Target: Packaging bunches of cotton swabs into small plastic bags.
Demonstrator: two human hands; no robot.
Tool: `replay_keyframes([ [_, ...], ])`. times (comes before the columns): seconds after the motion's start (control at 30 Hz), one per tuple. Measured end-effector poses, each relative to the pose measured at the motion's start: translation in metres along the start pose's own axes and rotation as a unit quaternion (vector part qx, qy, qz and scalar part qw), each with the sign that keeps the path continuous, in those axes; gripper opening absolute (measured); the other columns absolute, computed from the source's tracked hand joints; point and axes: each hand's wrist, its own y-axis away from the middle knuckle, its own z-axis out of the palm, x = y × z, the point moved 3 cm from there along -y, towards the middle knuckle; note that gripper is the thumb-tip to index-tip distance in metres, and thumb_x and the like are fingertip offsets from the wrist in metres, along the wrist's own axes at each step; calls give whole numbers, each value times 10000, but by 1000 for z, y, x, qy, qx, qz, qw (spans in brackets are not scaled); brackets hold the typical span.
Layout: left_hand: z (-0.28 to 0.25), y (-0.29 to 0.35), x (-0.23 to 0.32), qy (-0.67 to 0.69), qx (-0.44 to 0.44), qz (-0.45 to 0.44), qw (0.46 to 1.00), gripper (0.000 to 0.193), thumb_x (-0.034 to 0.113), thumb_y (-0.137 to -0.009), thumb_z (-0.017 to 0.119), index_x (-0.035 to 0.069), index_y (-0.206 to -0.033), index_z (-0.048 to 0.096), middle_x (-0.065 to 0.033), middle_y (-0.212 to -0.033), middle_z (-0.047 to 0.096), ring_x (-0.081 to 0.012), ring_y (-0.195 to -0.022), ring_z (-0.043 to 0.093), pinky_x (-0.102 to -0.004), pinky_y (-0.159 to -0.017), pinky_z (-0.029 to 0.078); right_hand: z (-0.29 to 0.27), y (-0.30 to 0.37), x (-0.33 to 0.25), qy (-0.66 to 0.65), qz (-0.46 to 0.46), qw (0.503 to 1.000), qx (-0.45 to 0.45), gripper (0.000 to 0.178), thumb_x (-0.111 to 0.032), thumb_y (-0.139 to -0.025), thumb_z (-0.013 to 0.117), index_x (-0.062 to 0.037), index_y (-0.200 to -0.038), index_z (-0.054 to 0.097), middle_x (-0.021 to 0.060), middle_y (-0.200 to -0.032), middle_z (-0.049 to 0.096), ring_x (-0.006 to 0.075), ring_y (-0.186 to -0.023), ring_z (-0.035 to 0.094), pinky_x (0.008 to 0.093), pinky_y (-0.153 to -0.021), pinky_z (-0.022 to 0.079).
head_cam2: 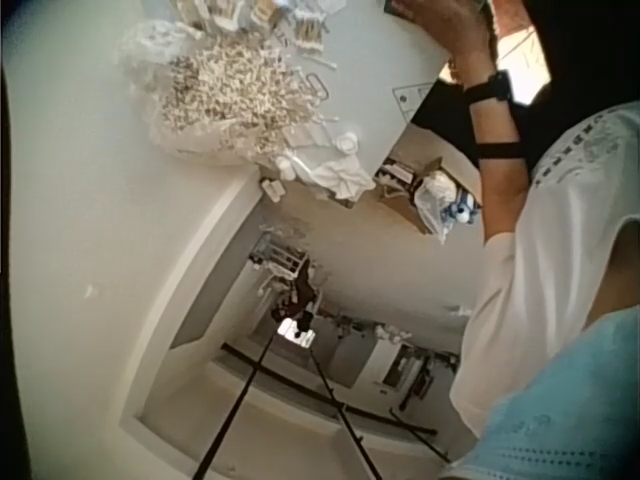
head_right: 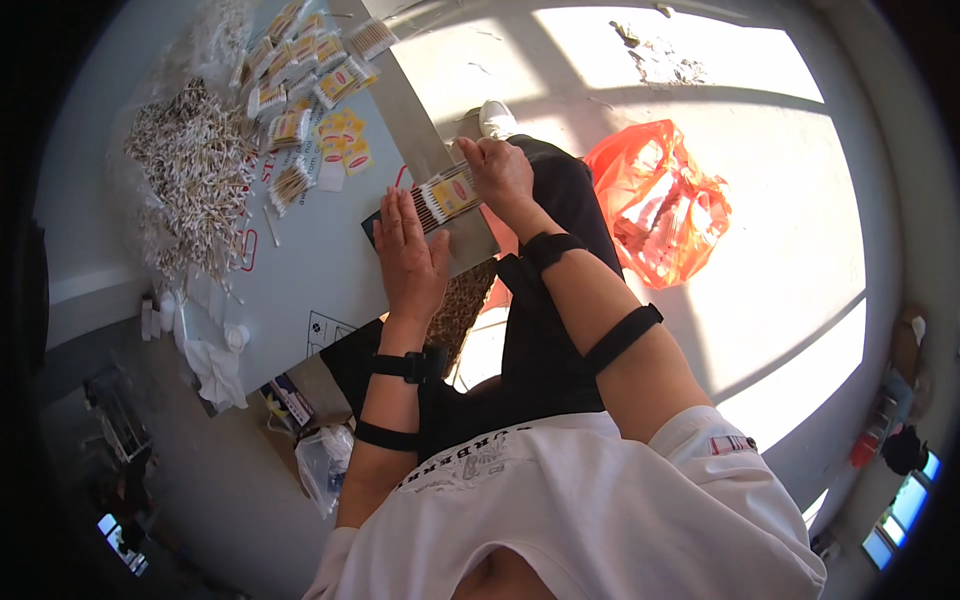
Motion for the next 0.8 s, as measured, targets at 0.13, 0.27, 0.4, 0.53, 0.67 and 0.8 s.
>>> replay_keyframes([
  [0.13, -7, -5, -7, 209, 138, 3, 968, 643, 249, -987, 490, -9, -1506, 210, -209, -1569, 209, -340, -1461, 201, -455, -1176, 182, -1, -5, 16, -119, 34, 992, 22, 543, -504, -878, 639, 9, -702, 630, 184, -653, 632, 327, -611, 634, 424, -567, 482],
  [0.27, -4, -14, -18, 391, 211, -50, 894, 539, 246, -1047, 384, -24, -1495, 251, -171, -1578, 218, -282, -1453, 231, -397, -1175, 200, 3, -8, 30, -290, 113, 950, -27, 521, -492, -850, 702, -3, -687, 625, 83, -592, 601, 188, -522, 580, 330, -490, 445],
  [0.4, 0, -18, -15, 472, 210, -81, 852, 550, 272, -1051, 388, -32, -1490, 262, -165, -1559, 270, -260, -1440, 261, -389, -1178, 202, 12, 11, 33, -528, 245, 802, -134, 433, -485, -860, 707, -75, -736, 637, -10, -594, 564, 80, -459, 499, 249, -408, 363],
  [0.53, 3, -22, -8, 509, 217, -81, 829, 569, 309, -1054, 371, -42, -1487, 259, -180, -1547, 285, -265, -1433, 271, -394, -1182, 201, 18, 17, 28, -549, 206, 800, -128, 379, -433, -869, 717, -94, -724, 630, -29, -591, 552, 65, -419, 443, 239, -367, 303],
  [0.67, 3, -23, -5, 510, 215, -98, 827, 603, 364, -1052, 352, -56, -1476, 263, -195, -1537, 290, -279, -1429, 275, -399, -1186, 195, 19, 18, 27, -536, 167, 819, -116, 361, -396, -883, 713, -87, -717, 630, -41, -584, 533, 53, -427, 424, 239, -373, 292],
  [0.8, 4, -25, -3, 537, 223, -105, 807, 613, 376, -1046, 363, -58, -1469, 269, -216, -1529, 289, -294, -1432, 265, -410, -1191, 185, 18, 17, 28, -510, 123, 846, -98, 349, -356, -927, 668, -83, -714, 632, -48, -627, 549, 49, -508, 485, 219, -443, 374],
])
